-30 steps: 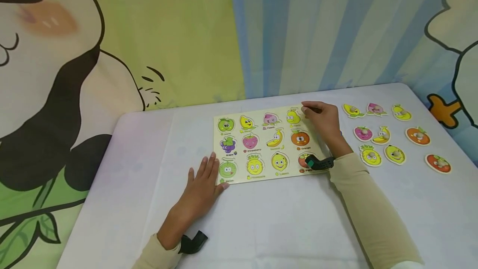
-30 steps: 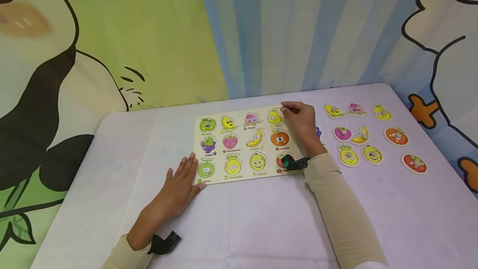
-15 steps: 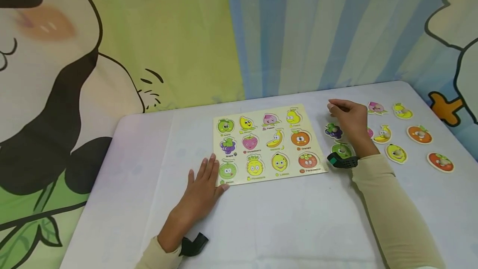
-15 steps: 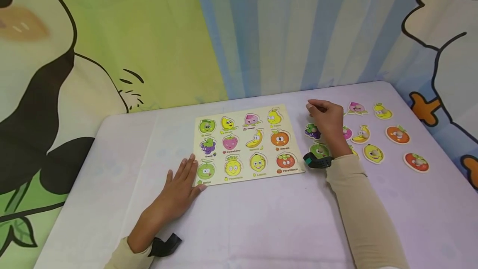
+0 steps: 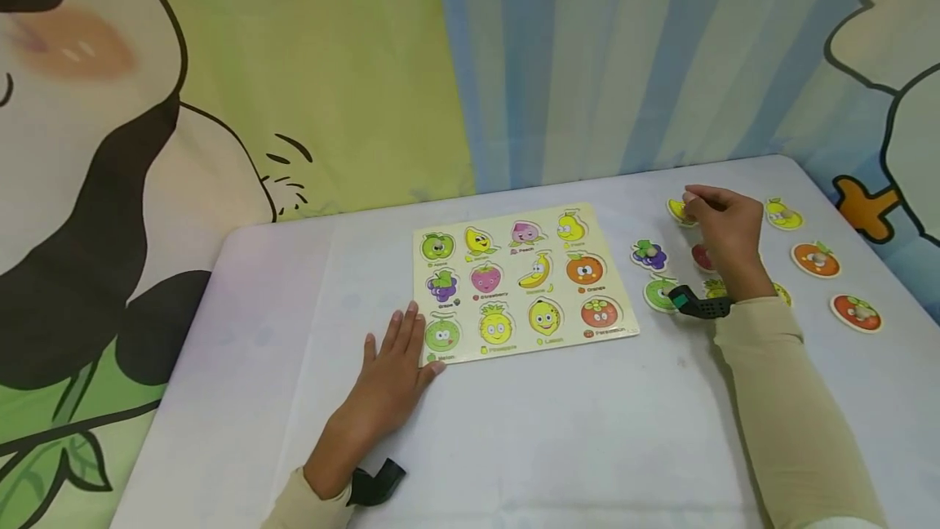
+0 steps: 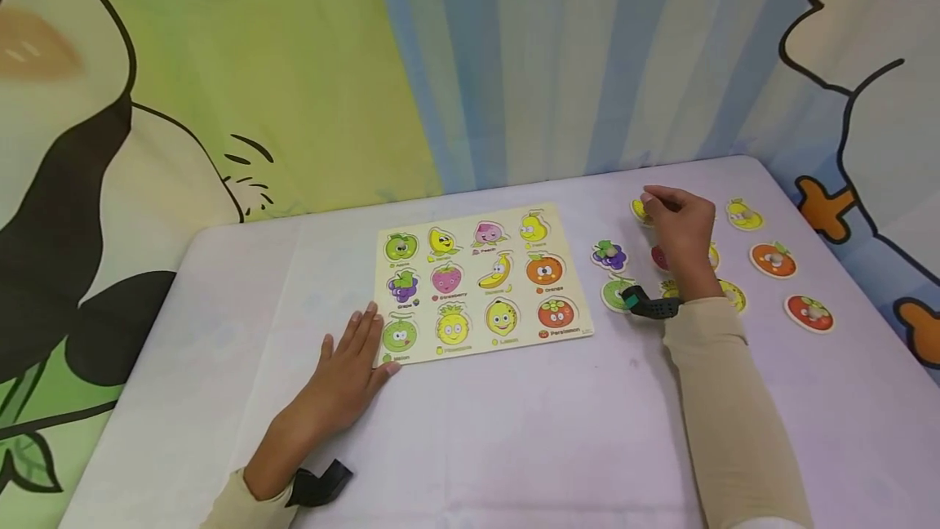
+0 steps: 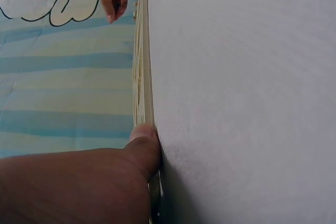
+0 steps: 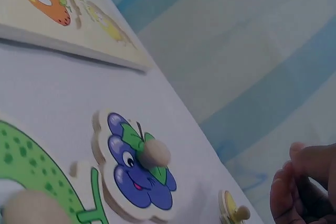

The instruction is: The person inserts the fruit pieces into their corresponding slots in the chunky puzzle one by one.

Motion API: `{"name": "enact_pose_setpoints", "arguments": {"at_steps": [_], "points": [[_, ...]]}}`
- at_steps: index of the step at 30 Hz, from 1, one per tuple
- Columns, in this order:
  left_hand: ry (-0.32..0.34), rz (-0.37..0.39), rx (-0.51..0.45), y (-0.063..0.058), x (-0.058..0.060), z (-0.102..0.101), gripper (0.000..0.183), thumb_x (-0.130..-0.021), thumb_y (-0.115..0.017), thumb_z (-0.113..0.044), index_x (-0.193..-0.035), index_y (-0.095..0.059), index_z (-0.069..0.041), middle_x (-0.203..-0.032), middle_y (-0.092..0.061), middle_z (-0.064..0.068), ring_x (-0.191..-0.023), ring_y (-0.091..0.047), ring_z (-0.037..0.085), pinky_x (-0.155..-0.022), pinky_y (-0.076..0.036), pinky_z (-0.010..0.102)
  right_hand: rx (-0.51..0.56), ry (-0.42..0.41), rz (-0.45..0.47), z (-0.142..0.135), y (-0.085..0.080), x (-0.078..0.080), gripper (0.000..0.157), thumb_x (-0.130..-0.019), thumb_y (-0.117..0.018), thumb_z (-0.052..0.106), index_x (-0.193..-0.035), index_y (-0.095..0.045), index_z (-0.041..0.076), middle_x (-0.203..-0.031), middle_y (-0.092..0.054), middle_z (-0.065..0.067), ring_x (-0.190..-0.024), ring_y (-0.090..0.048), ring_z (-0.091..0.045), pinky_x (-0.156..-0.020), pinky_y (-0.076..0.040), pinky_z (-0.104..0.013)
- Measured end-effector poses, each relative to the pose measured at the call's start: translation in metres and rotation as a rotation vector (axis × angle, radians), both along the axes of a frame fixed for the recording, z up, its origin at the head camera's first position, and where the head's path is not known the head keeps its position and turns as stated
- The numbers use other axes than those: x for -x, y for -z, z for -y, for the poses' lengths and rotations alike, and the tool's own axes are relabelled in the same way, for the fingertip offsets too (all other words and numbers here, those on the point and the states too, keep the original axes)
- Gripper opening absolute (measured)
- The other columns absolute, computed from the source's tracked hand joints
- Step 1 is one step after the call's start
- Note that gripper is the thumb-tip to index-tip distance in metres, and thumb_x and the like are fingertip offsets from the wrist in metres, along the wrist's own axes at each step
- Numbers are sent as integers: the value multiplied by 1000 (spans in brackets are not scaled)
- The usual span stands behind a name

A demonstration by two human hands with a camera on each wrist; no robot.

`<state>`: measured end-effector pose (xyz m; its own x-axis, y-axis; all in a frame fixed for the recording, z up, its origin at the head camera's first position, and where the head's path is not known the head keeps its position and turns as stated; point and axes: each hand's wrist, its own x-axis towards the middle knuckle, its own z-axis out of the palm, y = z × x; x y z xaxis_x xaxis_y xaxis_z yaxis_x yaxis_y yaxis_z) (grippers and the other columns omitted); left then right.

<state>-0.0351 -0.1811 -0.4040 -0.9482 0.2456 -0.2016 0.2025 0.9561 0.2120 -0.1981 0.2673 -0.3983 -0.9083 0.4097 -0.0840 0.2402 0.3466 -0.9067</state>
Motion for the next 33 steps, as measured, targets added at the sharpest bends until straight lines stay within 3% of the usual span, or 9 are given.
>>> {"name": "enact_pose_setpoints", "arguments": {"at_steps": [2,6,8,13,17,21,33], "points": [[-1,-2,-7,-1,0,0,77,-100,-53,-38,-154,-16,2,-162,-4,14,-147,0,35,-109,-6,65,10,10,23,-6,3,2,47,-95,-58,44,-134,-61,18,-127,-60,0,-105,-58,-9,-88,-47,-23],[1,-10,-20,-1,-1,0,76,-99,-54,-37,-153,-17,2,-162,-5,14,-147,-1,35,-109,-7,66,3,26,79,-12,9,5,48,-95,-58,44,-137,-59,20,-130,-58,-1,-103,-56,-10,-62,-50,-20],[2,-13,-23,0,0,0,76,-100,-54,-37,-154,-17,2,-162,-5,14,-147,-1,35,-109,-7,66,-4,26,86,-14,12,7,47,-96,-58,42,-137,-59,18,-128,-58,-1,-100,-55,-9,-56,-47,-17],[5,-11,-24,1,0,1,76,-100,-52,-38,-154,-15,2,-162,-3,14,-147,-1,35,-109,-6,66,-22,28,101,-16,18,10,48,-96,-57,41,-137,-58,17,-131,-56,-4,-98,-55,-8,-59,-45,-13],[8,-7,-17,1,0,2,77,-100,-52,-39,-154,-16,2,-162,-4,14,-147,-1,35,-110,-7,65,-49,26,121,-19,23,13,49,-96,-57,42,-138,-58,17,-134,-55,-8,-94,-55,-9,-50,-44,-18],[11,-3,-11,1,1,3,76,-100,-51,-40,-154,-16,2,-161,-3,14,-147,-1,34,-110,-7,65,-90,2,109,-20,28,16,49,-96,-57,42,-137,-58,15,-133,-55,-9,-96,-56,-10,-57,-44,-12],[9,-10,-19,3,2,3,76,-100,-52,-39,-154,-15,2,-162,-3,14,-147,-1,34,-110,-6,65,-159,-39,112,-16,27,16,47,-97,-59,37,-137,-58,12,-130,-57,-12,-95,-52,-17,-54,-42,-15]]}}
